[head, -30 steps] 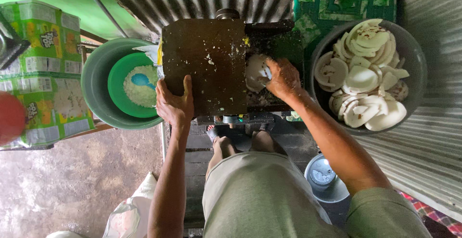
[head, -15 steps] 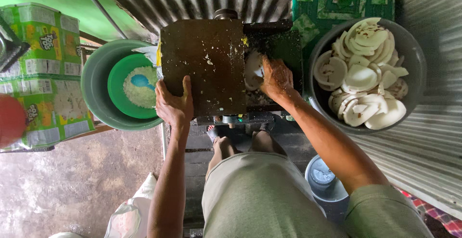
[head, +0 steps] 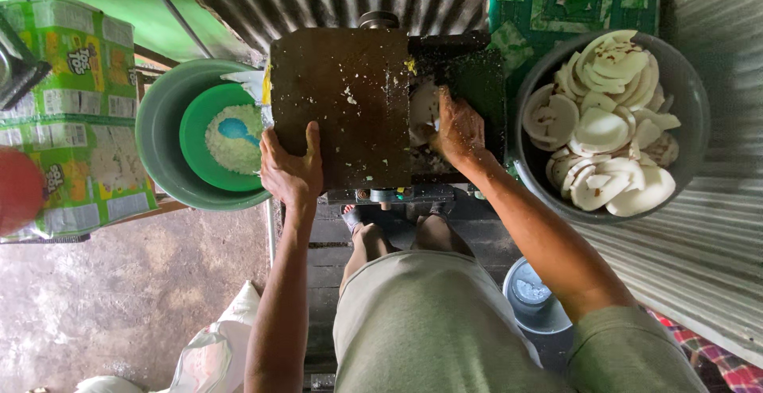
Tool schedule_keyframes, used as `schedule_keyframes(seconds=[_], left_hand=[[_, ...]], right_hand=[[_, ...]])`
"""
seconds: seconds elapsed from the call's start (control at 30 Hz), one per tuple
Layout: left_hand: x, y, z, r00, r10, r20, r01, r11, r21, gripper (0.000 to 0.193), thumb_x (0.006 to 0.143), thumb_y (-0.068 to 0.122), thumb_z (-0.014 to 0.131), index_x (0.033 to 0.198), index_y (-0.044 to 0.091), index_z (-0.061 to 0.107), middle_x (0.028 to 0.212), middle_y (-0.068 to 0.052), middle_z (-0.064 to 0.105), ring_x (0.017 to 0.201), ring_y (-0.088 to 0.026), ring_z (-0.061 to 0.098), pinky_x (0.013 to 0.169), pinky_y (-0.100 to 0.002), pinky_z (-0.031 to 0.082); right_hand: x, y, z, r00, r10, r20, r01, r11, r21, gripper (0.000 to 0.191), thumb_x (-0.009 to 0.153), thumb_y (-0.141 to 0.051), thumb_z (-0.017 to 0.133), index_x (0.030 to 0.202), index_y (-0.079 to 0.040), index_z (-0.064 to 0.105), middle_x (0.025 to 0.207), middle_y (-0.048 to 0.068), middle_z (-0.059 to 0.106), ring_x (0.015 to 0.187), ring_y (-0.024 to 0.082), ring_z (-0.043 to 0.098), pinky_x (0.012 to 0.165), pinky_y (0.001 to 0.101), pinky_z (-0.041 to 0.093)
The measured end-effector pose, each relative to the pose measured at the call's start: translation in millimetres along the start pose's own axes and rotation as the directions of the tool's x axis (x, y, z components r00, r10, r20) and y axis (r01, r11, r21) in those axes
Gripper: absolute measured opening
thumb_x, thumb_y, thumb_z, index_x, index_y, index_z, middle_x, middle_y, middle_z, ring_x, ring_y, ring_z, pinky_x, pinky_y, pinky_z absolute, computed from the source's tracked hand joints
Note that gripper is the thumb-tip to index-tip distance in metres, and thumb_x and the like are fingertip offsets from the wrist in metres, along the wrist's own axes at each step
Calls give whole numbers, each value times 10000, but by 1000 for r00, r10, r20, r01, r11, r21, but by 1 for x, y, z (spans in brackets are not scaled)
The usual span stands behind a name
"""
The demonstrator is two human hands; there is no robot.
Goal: The person stands at a manual coconut grater, holding a wooden board against the machine with one hand while pressing coconut halves against the rotating grater with the other, moving each half to shred the flesh. Grated coconut falls into a basin below, and a large bowl of coconut halves sits beside the machine.
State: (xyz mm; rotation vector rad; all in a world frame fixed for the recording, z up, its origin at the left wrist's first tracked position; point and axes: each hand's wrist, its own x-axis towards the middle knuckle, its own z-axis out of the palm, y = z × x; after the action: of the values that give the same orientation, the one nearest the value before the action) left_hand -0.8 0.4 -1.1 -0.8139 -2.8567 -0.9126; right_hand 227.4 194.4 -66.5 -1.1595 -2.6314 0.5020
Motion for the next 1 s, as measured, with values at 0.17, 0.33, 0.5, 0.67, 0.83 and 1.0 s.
schedule_keyframes(seconds=[0.17, 0.33, 0.5, 0.67, 0.83, 1.0], left_hand=[[1, 0, -2, 999, -25, 30, 24, 999, 26, 683, 868, 621, 783, 1135, 24, 586, 1067, -209, 677, 942, -457, 681, 781, -550, 520], [0, 1, -1, 998, -45, 39, 45, 999, 1, 667, 868, 612, 780, 1133, 32, 586, 1074, -192, 684, 930, -436, 693, 774, -542, 528], [0, 1, 0, 1000, -14, 9, 14, 1000, 19, 674, 865, 600, 788, 1162, 27, 593, 1075, -198, 679, 938, -443, 687, 774, -541, 528], [0, 1, 0, 999, -43, 21, 43, 999, 22, 680, 854, 608, 783, 1160, 30, 596, 1083, -196, 685, 934, -432, 693, 771, -537, 528], [-1, 3, -2, 999, -36, 24, 36, 999, -10, 652, 866, 594, 783, 1152, 38, 600, 1080, -195, 689, 947, -427, 695, 790, -530, 533], [-2, 3, 0, 999, -35, 5, 35, 999, -12, 648, 869, 579, 787, 1156, 30, 599, 1088, -202, 682, 962, -436, 688, 799, -528, 536]], right_hand=[[2, 14, -7, 958, 125, 258, -168, 975, 148, 719, 858, -318, 806, 1457, -98, 475, 1008, 204, 738, 849, 382, 728, 736, 478, 578], [3, 30, -12, 992, -124, -14, 125, 980, 155, 617, 811, -124, 829, 1379, -102, 589, 1173, 197, 746, 1004, 358, 737, 819, 423, 594], [1, 42, -13, 967, 117, 228, -200, 901, 385, 567, 846, -144, 769, 1388, -123, 602, 1164, 135, 752, 980, 280, 760, 861, 397, 588], [22, 58, -17, 937, -118, 328, 59, 981, 186, 475, 883, -127, 647, 1358, -108, 651, 1264, 166, 701, 1022, 336, 726, 886, 414, 584], [40, 41, -21, 767, 219, 603, -193, 975, -108, 645, 912, -106, 521, 1492, -365, 631, 1185, 188, 736, 978, 379, 725, 888, 445, 583], [21, 20, -34, 991, 52, 121, -58, 997, 43, 458, 915, -154, 702, 1372, -192, 686, 1157, 194, 690, 1028, 391, 674, 882, 471, 547]])
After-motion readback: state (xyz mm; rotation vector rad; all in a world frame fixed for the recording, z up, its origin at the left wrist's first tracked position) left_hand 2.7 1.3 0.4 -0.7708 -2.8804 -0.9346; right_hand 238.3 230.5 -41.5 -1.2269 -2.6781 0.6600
